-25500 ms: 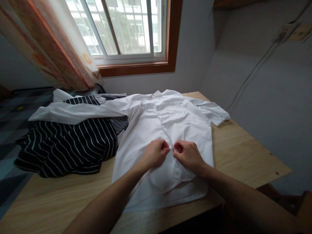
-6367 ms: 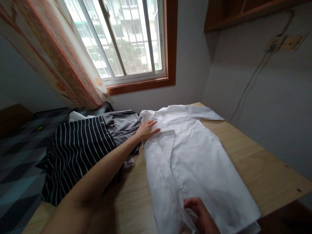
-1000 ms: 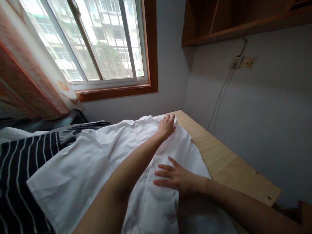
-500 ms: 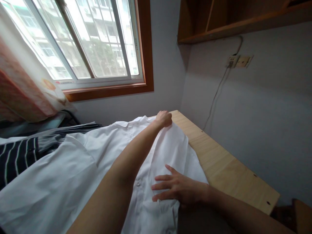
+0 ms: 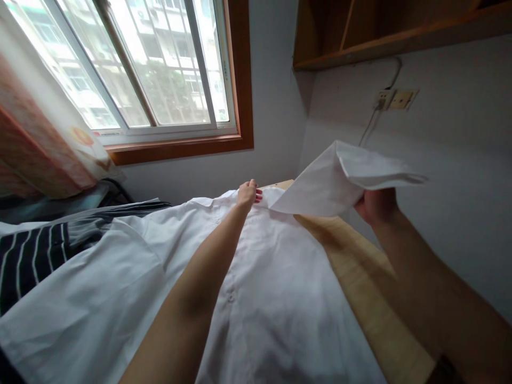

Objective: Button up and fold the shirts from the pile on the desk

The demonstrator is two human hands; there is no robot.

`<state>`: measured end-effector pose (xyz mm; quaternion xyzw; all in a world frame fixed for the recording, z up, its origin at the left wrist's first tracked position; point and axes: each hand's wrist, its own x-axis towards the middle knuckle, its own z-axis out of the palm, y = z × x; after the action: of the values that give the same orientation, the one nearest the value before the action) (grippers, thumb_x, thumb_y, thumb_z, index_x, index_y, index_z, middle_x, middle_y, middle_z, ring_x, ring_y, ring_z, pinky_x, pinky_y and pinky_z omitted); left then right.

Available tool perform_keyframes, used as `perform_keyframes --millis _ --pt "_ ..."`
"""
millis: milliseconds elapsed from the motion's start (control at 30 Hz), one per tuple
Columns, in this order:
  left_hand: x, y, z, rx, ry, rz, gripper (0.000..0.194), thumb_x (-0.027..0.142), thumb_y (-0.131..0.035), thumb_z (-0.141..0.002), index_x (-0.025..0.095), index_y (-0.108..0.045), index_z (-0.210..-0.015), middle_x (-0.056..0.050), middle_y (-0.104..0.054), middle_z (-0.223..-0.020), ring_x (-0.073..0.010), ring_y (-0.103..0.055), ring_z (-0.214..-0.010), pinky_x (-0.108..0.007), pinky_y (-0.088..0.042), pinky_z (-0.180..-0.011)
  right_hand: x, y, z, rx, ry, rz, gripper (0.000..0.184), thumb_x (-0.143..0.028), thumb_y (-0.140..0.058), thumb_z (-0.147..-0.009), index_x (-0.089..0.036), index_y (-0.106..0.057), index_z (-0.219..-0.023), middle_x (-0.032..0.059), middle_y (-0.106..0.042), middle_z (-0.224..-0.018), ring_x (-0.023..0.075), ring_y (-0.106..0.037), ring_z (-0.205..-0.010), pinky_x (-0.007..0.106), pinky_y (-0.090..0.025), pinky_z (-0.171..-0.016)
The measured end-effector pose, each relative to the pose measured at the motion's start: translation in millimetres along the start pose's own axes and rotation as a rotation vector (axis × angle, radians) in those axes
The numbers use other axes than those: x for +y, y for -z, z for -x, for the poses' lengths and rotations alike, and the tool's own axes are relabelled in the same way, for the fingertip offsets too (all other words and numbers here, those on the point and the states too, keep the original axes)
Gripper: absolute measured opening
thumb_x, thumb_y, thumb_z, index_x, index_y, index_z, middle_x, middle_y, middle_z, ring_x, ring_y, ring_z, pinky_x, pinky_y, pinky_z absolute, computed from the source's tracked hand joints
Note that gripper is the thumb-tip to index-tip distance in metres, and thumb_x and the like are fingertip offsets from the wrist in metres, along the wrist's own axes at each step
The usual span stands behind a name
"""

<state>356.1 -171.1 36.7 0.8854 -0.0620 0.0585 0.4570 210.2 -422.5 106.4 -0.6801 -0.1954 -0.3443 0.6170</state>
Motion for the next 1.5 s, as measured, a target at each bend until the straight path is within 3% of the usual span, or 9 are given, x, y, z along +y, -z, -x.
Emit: perform_keyframes --millis 133,267,500,700,833,967,1167,1333,1500 --pt "2.8 -14.2 31.3 0.227 -0.348 -0.334 0.039 0.037 -0.029 -0.101 0.018 -0.059 -0.119 -0.013 -0.064 -0.123 -0.0241 -0.055 -0.118 -0.04 -0.042 -0.098 -4.5 11.6 -90.4 0.145 -0.094 -0.255 0.032 -0.049 -0.046 -0.094 -0.022 -0.063 -0.097 0.0034 -0.073 -0.097 0.0171 -0.067 -0.094 0.039 -0.053 -0.089" --pt "1.2 -44.9 42.9 -0.078 -0.713 -0.587 0.048 0.045 -0.036 -0.099 0.02 -0.049 -0.138 -0.008 -0.04 -0.153 -0.0247 -0.028 -0.143 -0.044 -0.02 -0.117 -14.9 26.1 -147.1 0.08 -0.093 -0.237 0.039 -0.036 -0.028 -0.097 -0.02 -0.063 -0.09 0.0021 -0.074 -0.097 0.0104 -0.067 -0.094 0.037 -0.05 -0.09" --pt "-11.8 -71.1 15.6 -0.279 -0.322 -0.664 0.072 0.064 -0.017 -0.095 0.024 -0.021 -0.155 -0.01 -0.018 -0.162 -0.0368 -0.012 -0.148 -0.063 -0.01 -0.113 -37.1 47.6 -136.0 -0.08 -0.133 -0.214 0.04 -0.031 -0.029 -0.094 -0.015 -0.062 -0.076 0.0008 -0.072 -0.109 0.0092 -0.063 -0.105 0.036 -0.051 -0.085" --pt "-15.2 -77.1 24.2 -0.115 -0.127 -0.662 0.086 0.074 -0.019 -0.089 0.02 -0.02 -0.155 -0.018 -0.009 -0.162 -0.0413 -0.007 -0.147 -0.065 -0.01 -0.112 -20.8 56.1 -141.6 0.17 -0.279 -0.353 0.052 -0.04 -0.025 -0.098 -0.015 -0.065 -0.076 0.0066 -0.075 -0.101 0.0102 -0.067 -0.096 0.038 -0.051 -0.089" --pt "-10.2 -80.5 35.9 -0.22 -0.267 -0.664 0.083 0.073 -0.022 -0.089 0.023 -0.019 -0.155 -0.015 -0.012 -0.162 -0.0404 -0.009 -0.147 -0.065 -0.011 -0.112 -10.1 58.4 -165.3 0.189 -0.256 -0.45 0.064 -0.039 -0.008 -0.099 -0.016 -0.065 -0.081 0.0028 -0.075 -0.094 0.0085 -0.068 -0.093 0.038 -0.05 -0.091" --pt "-9.5 -75.3 43.2 -0.356 -0.352 -0.654 0.081 0.07 -0.025 -0.091 0.021 -0.018 -0.155 -0.013 -0.018 -0.161 -0.0383 -0.013 -0.147 -0.064 -0.011 -0.113 0.1 43.7 -173.9 -0.018 -0.123 -0.333 0.07 -0.049 -0.001 -0.098 -0.017 -0.063 -0.091 0.0036 -0.075 -0.099 0.0089 -0.068 -0.095 0.04 -0.049 -0.094" --pt "-17.0 -37.1 51.9 -0.287 -0.371 -0.357 0.064 0.054 -0.018 -0.099 0.021 -0.026 -0.154 -0.008 -0.026 -0.159 -0.0236 -0.021 -0.147 -0.044 -0.02 -0.117 -12.5 -5.1 -150.3 -0.059 -0.145 -0.304 0.063 -0.047 -0.006 -0.099 -0.014 -0.059 -0.107 0.005 -0.073 -0.102 0.012 -0.065 -0.104 0.044 -0.046 -0.097" --pt "-4.1 42.6 73.0 -0.447 -0.073 0.266 0.079 0.061 0.009 -0.093 0.02 -0.013 -0.157 -0.017 -0.049 -0.145 -0.0258 -0.055 -0.125 -0.043 -0.044 -0.097 -44.8 -48.0 -94.0 -0.131 -0.235 -0.358 0.056 -0.051 -0.021 -0.102 -0.012 -0.059 -0.115 0.0078 -0.072 -0.106 0.0171 -0.065 -0.105 0.047 -0.049 -0.095" --pt "12.5 112.9 137.6 -0.626 0.071 0.493 0.096 0.081 -0.003 -0.083 0.018 -0.02 -0.155 -0.022 -0.057 -0.134 -0.0334 -0.061 -0.116 -0.049 -0.045 -0.091 -58.5 -73.0 -17.3 -0.362 -0.202 -0.307 0.056 -0.068 -0.052 -0.086 -0.018 -0.064 -0.109 0.0074 -0.071 -0.107 0.0243 -0.063 -0.109 0.047 -0.051 -0.093"
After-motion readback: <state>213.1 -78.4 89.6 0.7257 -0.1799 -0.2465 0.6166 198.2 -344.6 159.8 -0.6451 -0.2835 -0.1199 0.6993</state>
